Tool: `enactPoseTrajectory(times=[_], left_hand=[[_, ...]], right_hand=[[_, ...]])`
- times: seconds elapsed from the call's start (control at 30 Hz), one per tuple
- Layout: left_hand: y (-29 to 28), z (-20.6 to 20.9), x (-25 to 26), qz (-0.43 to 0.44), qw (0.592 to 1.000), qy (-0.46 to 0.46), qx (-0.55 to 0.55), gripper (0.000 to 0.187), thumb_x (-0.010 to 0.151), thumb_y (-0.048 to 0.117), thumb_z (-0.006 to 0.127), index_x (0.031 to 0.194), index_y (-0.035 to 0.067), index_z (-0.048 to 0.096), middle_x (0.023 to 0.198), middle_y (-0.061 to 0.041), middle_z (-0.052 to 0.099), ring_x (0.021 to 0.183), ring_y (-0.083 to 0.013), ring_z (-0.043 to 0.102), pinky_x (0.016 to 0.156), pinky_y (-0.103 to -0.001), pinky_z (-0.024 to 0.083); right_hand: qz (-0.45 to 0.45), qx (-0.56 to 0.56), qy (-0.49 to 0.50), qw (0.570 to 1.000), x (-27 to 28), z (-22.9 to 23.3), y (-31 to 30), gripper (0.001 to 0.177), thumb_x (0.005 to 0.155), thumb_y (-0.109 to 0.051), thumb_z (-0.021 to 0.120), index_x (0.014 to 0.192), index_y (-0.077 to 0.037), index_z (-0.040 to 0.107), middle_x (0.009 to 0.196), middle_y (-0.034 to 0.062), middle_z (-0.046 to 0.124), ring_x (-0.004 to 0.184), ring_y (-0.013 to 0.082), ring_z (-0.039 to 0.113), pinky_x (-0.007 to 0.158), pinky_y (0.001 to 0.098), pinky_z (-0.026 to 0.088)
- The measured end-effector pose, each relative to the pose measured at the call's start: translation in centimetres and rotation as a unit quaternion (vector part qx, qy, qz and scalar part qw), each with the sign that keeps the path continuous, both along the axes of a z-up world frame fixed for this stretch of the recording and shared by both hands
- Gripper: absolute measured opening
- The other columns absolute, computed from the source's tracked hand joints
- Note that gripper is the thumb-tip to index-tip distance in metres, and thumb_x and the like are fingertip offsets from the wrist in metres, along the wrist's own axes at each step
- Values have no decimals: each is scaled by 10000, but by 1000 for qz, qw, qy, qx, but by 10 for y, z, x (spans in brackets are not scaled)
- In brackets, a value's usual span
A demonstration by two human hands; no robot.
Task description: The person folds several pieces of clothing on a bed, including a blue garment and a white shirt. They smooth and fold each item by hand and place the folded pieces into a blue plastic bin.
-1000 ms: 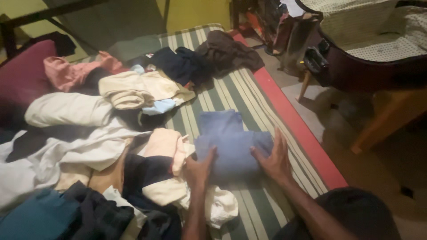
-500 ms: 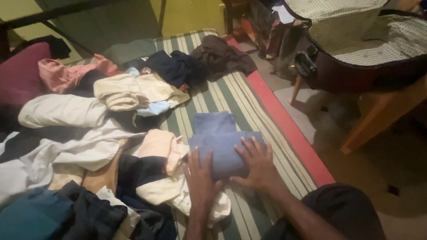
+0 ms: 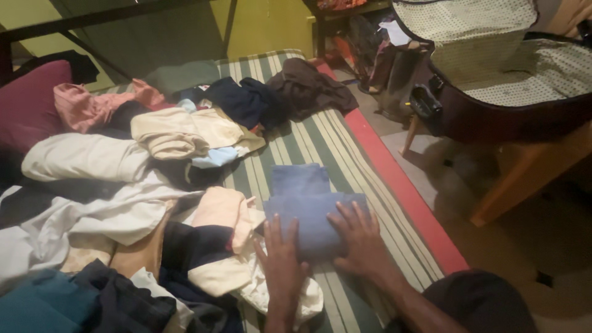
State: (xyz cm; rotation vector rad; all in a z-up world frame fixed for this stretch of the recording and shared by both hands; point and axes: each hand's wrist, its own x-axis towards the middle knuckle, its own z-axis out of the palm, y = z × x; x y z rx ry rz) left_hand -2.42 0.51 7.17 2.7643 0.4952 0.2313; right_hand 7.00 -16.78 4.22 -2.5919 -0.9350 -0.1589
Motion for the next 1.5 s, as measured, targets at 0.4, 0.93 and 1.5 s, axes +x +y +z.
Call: enactPoseTrajectory(times=[0.4,0.93,1.5], left_hand=[[6,-9,3,-19,999,-7,24,1042,618,232,937,1522,273,421,1617,-139,341,1470,-339,287,1138,-625,246],[4,-18,9,-75,987,-7,144,864,643,351,898,1406,199,522,1261,-170,599,1166,-365,563,979,-529,432],[8,34,5,-171,976,108,85,675,745,661,760,1182,156,667,937,-161,758,857,-341,743,760,-471,591]], right_hand=[[19,31,14,999,2,5,-1,833,544,-296,887,1323,-203,609,1507,88,469,1453,409,335,1178,565,271],[118,8,0,993,33,-10,-19,662,646,-335,838,1270,-179,680,1262,102,663,1222,334,556,1050,459,442],[185,-92,163,965,59,26,-37,706,709,-470,755,1341,-167,668,1137,188,739,1099,365,687,953,445,531]])
